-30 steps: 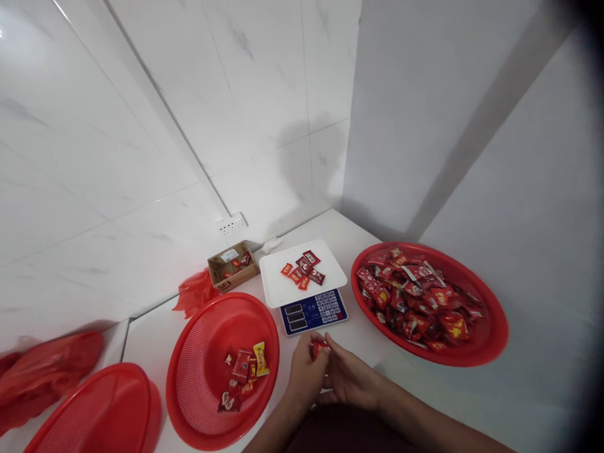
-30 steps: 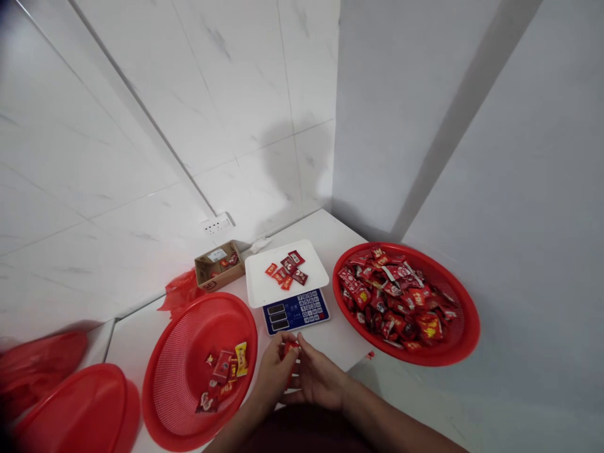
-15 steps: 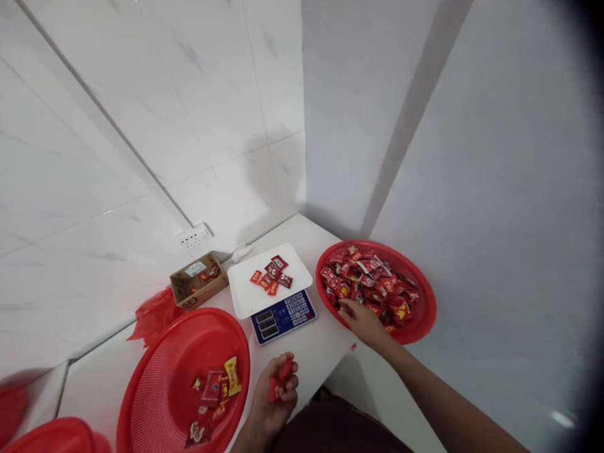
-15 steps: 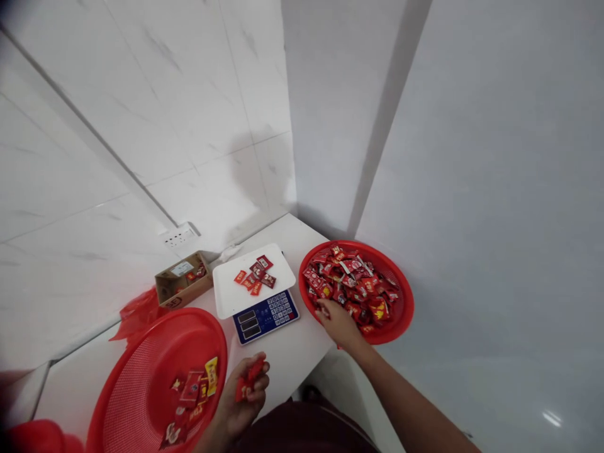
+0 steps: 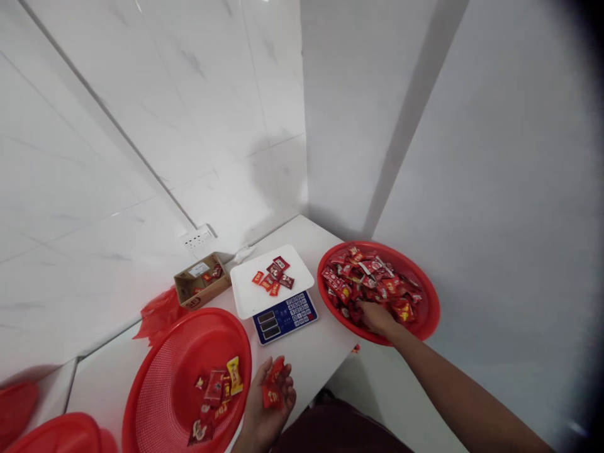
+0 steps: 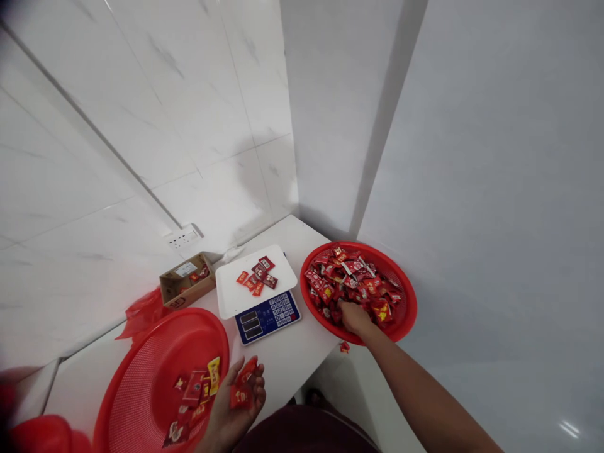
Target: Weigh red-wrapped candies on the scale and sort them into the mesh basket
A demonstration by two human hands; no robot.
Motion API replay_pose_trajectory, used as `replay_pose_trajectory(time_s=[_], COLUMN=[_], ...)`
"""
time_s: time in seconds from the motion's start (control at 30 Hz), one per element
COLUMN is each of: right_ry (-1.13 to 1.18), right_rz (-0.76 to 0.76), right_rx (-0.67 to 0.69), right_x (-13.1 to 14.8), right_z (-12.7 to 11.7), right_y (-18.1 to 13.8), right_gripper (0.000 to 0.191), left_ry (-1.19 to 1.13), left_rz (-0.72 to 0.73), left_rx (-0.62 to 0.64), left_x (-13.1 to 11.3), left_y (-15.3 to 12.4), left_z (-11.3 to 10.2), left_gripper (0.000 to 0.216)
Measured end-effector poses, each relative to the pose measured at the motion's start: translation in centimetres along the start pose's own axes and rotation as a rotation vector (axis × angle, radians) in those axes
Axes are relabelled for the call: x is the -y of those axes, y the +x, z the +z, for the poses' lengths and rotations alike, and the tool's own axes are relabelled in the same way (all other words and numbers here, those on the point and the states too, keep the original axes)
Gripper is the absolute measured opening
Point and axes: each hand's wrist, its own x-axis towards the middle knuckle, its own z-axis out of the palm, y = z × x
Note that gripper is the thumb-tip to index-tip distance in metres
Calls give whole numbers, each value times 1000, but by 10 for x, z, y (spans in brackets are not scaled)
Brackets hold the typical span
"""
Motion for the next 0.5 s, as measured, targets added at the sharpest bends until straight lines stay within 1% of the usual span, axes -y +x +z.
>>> replay_pose_trajectory(time_s=[0.13,0.2,0.3,0.43,0.5], right_ry=[55,80,120,216,161], right_rz=[-16,-10,-6,-42,-32], right_rx=[9,-3,-33,-56,-131], right_x=[-18,-23,-20,-9,-9], right_z=[-13,-17,-17,-15,-17], right_y=[1,2,3,-3,-10], right_gripper=[22,22,27,34,34], left_ry=[-24,-21,-5,27,30], left_rz=[10,11,4,-2,2], left_rx=[-19,-29,-38,-23,-21], left_x=[-1,-2,-2,-3,-4], left_y=[-3,-2,1,6,7], left_z=[-7,-10,-10,-3,1], left_gripper=[14,14,12,10,11])
